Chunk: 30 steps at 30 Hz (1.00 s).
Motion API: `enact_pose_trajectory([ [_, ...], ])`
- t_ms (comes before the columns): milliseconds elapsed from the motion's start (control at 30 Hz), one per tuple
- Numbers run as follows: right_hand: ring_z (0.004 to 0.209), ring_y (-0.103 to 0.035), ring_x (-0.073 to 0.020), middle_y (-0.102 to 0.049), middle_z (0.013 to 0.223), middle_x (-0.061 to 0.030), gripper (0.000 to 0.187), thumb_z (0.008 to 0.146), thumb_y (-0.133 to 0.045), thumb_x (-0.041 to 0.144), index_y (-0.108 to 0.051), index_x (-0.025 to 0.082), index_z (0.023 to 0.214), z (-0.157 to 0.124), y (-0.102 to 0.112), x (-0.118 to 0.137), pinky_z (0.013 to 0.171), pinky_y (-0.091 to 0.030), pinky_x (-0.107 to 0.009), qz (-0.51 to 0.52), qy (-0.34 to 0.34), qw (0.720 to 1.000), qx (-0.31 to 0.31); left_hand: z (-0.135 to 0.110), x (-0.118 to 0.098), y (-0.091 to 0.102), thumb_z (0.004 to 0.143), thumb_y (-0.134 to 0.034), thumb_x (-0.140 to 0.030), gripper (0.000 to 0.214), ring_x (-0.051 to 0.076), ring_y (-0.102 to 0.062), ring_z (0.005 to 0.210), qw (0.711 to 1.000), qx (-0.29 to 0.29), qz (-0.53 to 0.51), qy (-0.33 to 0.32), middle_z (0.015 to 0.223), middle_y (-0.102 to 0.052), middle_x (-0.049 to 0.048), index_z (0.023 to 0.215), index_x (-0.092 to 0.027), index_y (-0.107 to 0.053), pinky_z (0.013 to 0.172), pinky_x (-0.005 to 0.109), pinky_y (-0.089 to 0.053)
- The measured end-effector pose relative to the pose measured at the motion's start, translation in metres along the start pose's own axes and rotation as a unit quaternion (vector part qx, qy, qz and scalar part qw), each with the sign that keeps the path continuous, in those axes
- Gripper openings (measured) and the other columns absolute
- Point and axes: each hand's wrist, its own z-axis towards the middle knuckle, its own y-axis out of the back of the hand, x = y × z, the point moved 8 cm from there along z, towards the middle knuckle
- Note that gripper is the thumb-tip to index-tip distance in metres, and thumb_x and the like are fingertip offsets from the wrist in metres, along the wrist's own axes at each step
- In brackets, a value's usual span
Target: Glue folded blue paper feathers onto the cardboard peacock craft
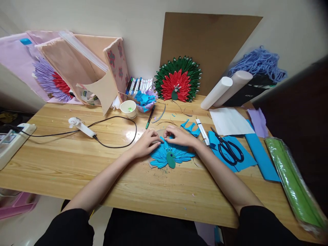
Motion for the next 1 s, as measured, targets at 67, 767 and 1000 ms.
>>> enact_pose_trajectory([
  [67,0.081,-0.052,-0.0168,-0.055,0.084,-0.0029,0.005,0.079,-0.052,0.021,-0.056,0.019,0.080,0.000,0.001,-0.002,0.071,-0.042,-0.029,0.015,-0.009,1.000,-0.006,-0.001,-0.002,0.003,0.090,-0.041,-0.031,0.027,0.019,-0.044,0.098,1.000,-0.009,-0.006,-0.006,0.099,-0.053,0.0060,0.104,-0.022,-0.063,0.090,0.033,-0.035],
  [767,0.083,-0.052,-0.0204,-0.058,0.087,-0.0062,0.016,0.089,-0.040,0.024,-0.055,0.020,0.084,-0.061,0.051,0.003,0.073,-0.040,-0.032,-0.099,-0.084,0.987,-0.095,-0.002,0.002,0.004,0.089,-0.041,-0.033,0.028,0.020,-0.044,0.099,1.000,-0.009,0.019,0.004,0.102,-0.050,0.0067,0.106,-0.023,-0.061,0.089,0.035,-0.037],
  [1000,0.082,-0.055,-0.0215,-0.060,0.086,-0.0053,0.017,0.089,-0.041,0.028,-0.055,0.021,0.083,-0.103,0.063,-0.022,0.073,-0.041,-0.034,-0.095,-0.188,0.965,-0.159,-0.003,0.005,0.004,0.090,-0.040,-0.033,0.026,0.021,-0.044,0.100,1.000,-0.010,0.019,0.022,0.103,-0.050,0.0066,0.104,-0.023,-0.059,0.090,0.037,-0.037],
])
